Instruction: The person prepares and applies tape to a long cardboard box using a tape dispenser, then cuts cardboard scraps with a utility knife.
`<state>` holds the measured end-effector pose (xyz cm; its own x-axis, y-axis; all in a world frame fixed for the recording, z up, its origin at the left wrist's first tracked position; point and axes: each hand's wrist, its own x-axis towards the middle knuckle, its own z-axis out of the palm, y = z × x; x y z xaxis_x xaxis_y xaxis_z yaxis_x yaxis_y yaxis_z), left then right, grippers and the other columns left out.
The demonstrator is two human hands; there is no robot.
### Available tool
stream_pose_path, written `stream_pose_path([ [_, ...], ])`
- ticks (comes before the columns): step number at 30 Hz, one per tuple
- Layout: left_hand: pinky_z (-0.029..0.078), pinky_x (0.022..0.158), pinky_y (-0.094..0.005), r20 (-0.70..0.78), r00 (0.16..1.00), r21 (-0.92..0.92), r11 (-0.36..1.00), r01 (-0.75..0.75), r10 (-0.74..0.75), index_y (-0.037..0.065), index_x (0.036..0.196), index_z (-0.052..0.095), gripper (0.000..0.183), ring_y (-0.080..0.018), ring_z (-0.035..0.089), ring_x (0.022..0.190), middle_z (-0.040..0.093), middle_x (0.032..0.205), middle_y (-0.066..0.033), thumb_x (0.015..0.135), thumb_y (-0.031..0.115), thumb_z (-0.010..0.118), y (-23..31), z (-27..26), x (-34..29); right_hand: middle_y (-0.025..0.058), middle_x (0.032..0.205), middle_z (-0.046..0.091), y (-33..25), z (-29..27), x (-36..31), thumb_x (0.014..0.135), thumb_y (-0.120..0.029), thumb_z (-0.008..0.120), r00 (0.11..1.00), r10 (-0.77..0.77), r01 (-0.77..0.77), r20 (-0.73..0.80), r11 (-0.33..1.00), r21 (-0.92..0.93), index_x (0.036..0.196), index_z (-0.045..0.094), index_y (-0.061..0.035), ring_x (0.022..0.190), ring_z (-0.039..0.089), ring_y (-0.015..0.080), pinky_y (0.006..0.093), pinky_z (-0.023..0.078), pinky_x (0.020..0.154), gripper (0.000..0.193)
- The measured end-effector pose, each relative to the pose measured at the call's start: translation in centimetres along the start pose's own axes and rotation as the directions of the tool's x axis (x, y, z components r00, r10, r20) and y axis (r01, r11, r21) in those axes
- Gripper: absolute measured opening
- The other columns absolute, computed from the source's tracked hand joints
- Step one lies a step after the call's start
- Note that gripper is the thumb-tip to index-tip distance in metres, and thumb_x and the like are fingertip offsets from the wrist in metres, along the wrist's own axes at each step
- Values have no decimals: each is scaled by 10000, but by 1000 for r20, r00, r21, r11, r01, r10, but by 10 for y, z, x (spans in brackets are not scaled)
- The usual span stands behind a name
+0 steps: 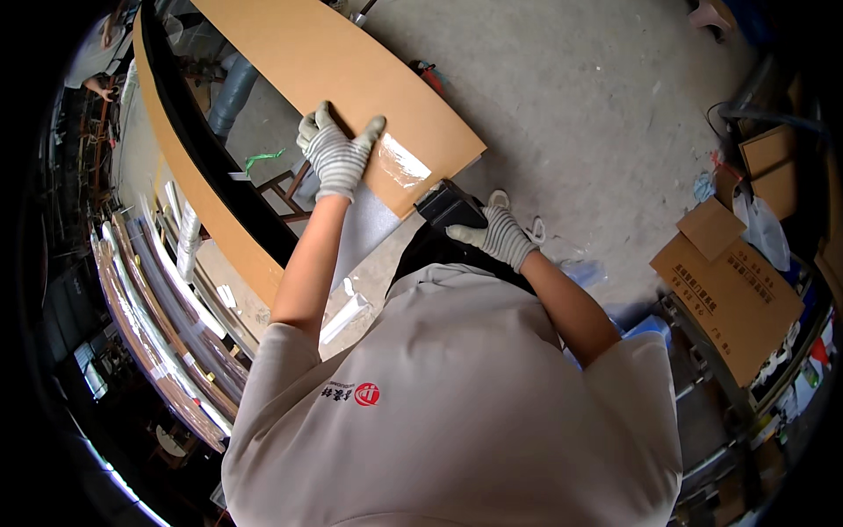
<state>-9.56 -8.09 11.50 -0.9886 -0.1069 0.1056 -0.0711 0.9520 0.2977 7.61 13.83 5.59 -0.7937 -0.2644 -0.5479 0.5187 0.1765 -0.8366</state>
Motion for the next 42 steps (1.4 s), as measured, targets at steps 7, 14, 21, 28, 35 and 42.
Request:
stream_pose_path([
  [7,456,821,-328,-215,966,-485,843,-234,144,26,1143,533,435,-227,526,977,478,1113,-154,814,268,683,-12,-19,-53,123,839,645,-10,-4,18,609,-511,764,993,88,-102,-74,970,-222,920,665,-35,848,587,214,321,465,791,577],
  [14,355,1042,-406,744,650,-590,-305,747,154,-35,1371,282,1145,-255,467,1202,463,1307,-177,621,776,585,2,26,-163,185,885,675,14,11,1,657,-501,735,998,-34,34,-55,999,-8,980,644,46,867,653,269,339,494,805,642],
  [21,486,781,-374,818,508,-547,-640,540,-271,77,1009,565,593,-204,543,743,580,873,-49,630,458,815,15,74,-153,218,919,664,68,-8,-16,670,-580,678,992,82,-101,-94,971,-216,992,646,41,900,637,322,349,472,849,701],
  [28,500,746,-355,848,409,-529,-602,599,-338,90,884,604,436,-214,555,670,587,753,-55,657,397,816,8,58,-152,223,925,660,130,-18,31,712,-625,613,974,174,-202,-145,957,-208,1093,642,-49,903,634,332,378,467,824,691],
  [35,509,711,-292,837,484,-539,-532,653,-255,104,946,594,468,-176,575,682,585,766,-28,682,435,791,26,35,-151,168,911,650,13,53,160,778,-573,545,973,-126,55,-195,942,-332,999,639,-24,875,622,313,369,491,779,599],
  [42,463,710,-244,612,790,-763,284,580,29,23,819,638,168,-78,550,740,634,779,-22,887,170,597,-1,-31,-186,88,982,619,35,-2,149,823,-541,546,941,144,68,-307,806,588,1071,583,-105,913,599,222,353,486,825,503],
])
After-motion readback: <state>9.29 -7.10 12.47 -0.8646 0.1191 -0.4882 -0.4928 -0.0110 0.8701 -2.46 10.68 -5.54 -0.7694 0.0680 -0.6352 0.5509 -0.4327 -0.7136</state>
